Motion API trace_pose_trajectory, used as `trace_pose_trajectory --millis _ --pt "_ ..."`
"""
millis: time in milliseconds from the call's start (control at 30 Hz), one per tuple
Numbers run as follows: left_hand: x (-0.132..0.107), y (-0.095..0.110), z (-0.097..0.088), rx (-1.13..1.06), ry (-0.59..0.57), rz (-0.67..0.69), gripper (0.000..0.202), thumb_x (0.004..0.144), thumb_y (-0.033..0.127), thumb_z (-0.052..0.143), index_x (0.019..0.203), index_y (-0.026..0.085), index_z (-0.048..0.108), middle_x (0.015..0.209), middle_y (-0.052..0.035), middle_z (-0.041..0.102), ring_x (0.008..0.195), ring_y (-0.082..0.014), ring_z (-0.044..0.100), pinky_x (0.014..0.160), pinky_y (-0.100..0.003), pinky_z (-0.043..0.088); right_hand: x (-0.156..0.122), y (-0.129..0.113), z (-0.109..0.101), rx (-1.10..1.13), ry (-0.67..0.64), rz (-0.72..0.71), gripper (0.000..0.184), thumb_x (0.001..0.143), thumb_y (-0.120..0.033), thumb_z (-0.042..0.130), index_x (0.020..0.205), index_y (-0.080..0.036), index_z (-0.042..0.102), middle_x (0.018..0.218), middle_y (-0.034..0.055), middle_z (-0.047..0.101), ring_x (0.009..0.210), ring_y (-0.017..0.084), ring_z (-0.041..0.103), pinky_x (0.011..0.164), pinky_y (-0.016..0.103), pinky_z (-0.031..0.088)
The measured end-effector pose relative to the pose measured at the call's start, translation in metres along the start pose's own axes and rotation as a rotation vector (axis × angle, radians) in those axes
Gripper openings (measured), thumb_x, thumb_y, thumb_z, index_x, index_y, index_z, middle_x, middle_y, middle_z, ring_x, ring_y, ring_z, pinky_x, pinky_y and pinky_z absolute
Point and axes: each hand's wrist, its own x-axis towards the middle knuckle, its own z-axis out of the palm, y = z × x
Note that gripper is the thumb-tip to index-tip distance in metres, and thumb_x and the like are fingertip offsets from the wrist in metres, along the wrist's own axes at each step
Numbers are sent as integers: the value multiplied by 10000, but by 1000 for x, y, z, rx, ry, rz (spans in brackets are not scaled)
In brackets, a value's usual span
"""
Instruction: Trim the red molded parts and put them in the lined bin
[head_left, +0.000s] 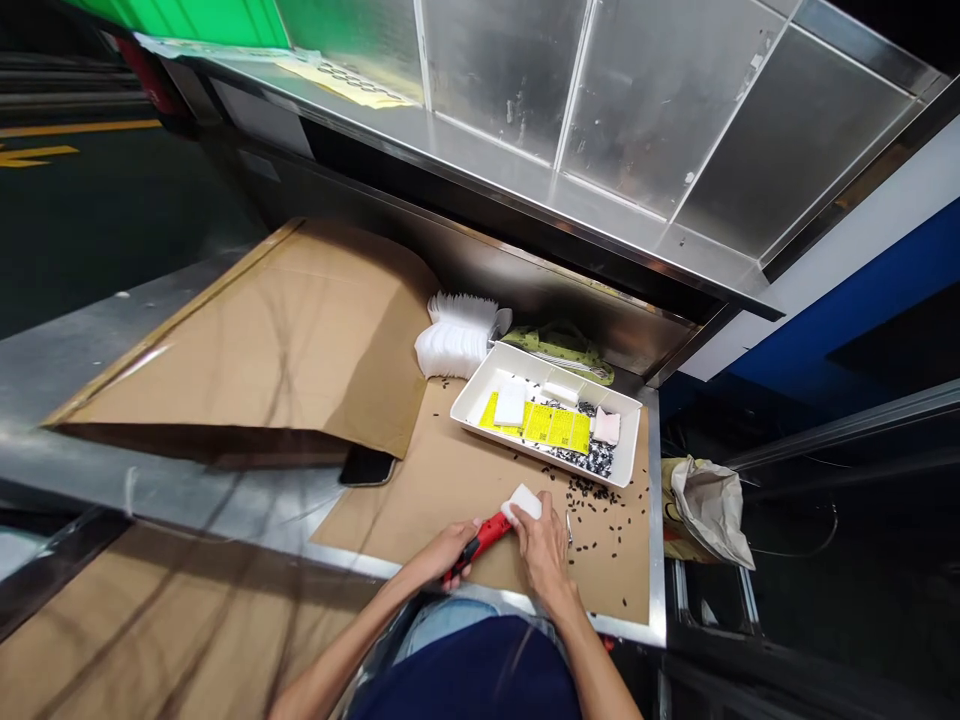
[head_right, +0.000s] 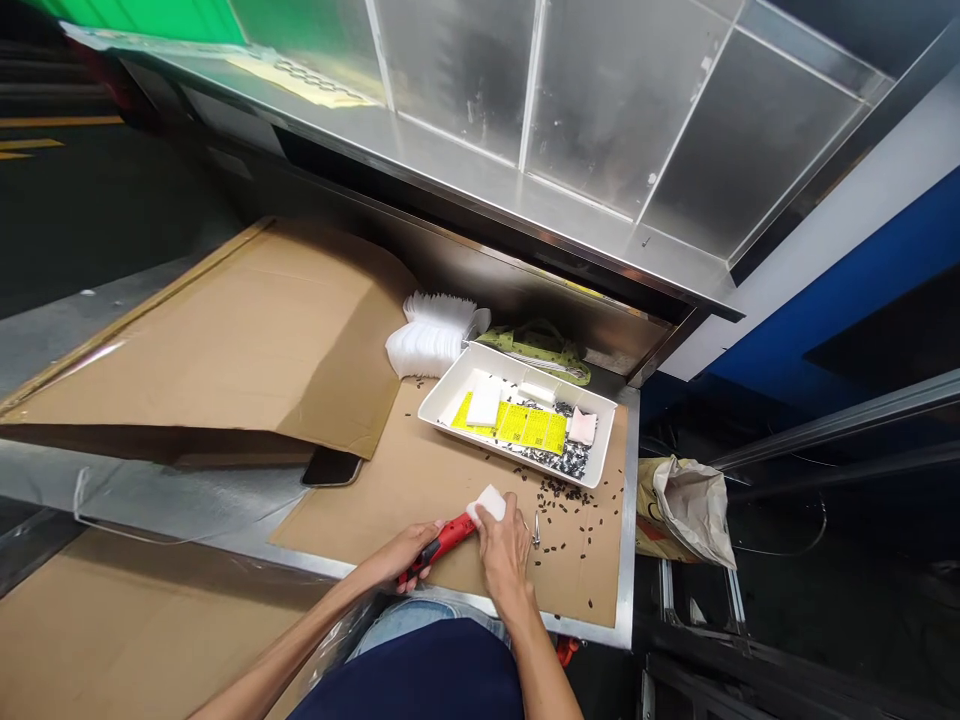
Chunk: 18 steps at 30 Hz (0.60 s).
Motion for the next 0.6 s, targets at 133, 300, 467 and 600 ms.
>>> trace_pose_trajectory --millis 133,300,467,600 --pt "1 1 -1 -7 -6 -27 407 972 525 286 1033 184 500 420 22 527 290 -138 431 327 -194 273 -4 -6 -3 -3 -15 14 340 1005 -345 452 1253 -367 683 1321 111 561 1027 256 663 811 364 558" --pt "2 1 -1 -21 -7 -35 551 860 719 426 999 192 506 427 25 530 298 -130 423 323 -190 270 -6 -16 -4 -4 -38 -3 324 994 -308 481 1222 -399 692 1205 78 610 944 212 661 776 312 543" --pt "-1 2 -3 -36 -7 -30 590 839 730 437 1067 194 531 454 23 527 322 -143 438 352 -210 284 13 -7 -35 -26 25 58 331 985 -306 487 1246 -338 687 1246 119 585 992 248 637 784 346 534" --pt "-15 1 -13 -25 -47 -22 562 857 728 365 1066 238 543 506 19 545 383 -162 493 393 -234 320 41 12 -80 -25 154 63 421 1015 -360 435 1427 -403 516 1390 111 493 1201 265 548 928 380 497"
